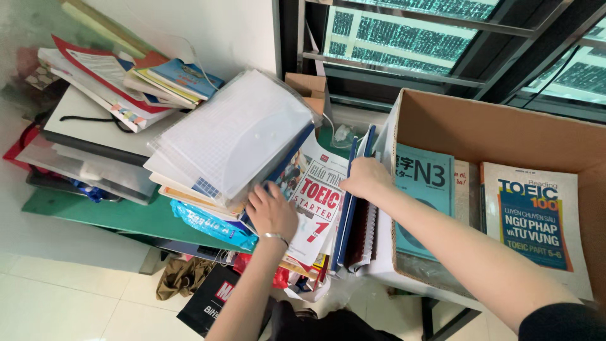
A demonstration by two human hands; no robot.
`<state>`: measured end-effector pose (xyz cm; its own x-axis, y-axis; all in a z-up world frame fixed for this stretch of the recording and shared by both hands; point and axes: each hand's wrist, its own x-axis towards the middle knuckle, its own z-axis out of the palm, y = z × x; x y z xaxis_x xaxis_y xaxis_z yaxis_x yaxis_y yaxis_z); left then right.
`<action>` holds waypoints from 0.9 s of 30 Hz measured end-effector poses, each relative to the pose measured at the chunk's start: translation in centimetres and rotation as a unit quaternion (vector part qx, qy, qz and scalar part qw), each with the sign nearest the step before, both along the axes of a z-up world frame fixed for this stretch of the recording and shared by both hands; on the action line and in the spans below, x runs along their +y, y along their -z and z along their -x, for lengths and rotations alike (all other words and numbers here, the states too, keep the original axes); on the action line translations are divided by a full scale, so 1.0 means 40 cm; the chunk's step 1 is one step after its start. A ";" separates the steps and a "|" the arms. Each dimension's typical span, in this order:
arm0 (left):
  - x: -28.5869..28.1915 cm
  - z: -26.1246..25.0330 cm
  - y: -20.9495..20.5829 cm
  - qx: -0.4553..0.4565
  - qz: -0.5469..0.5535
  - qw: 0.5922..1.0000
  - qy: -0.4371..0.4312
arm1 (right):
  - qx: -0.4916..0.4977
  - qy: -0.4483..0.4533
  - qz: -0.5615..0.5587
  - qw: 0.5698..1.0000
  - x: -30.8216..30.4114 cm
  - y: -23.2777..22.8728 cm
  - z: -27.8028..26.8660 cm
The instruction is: The person sorts through a collection of books, folders, and notebooks on a desk and a nearby shelf, picking them up one by one and placing them into a cardboard box.
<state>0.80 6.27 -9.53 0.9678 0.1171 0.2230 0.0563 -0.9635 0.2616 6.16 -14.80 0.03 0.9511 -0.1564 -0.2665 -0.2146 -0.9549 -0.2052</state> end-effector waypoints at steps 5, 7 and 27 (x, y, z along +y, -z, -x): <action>0.041 -0.091 0.066 0.135 0.050 0.987 0.072 | -0.016 -0.003 0.005 1.000 -0.003 0.018 0.003; 0.017 -0.086 0.051 0.145 0.146 0.967 0.147 | -0.017 0.011 -0.015 1.000 -0.008 0.021 -0.004; -0.174 -0.015 -0.130 0.291 0.211 0.918 0.168 | -0.084 0.064 -0.173 0.979 -0.038 0.040 -0.010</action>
<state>1.39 -0.67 -4.33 0.9060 -0.2535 -0.3390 0.0224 -0.7711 0.6364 6.57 -16.30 -1.56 0.9646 -0.2049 -0.1659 -0.2631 -0.7894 -0.5547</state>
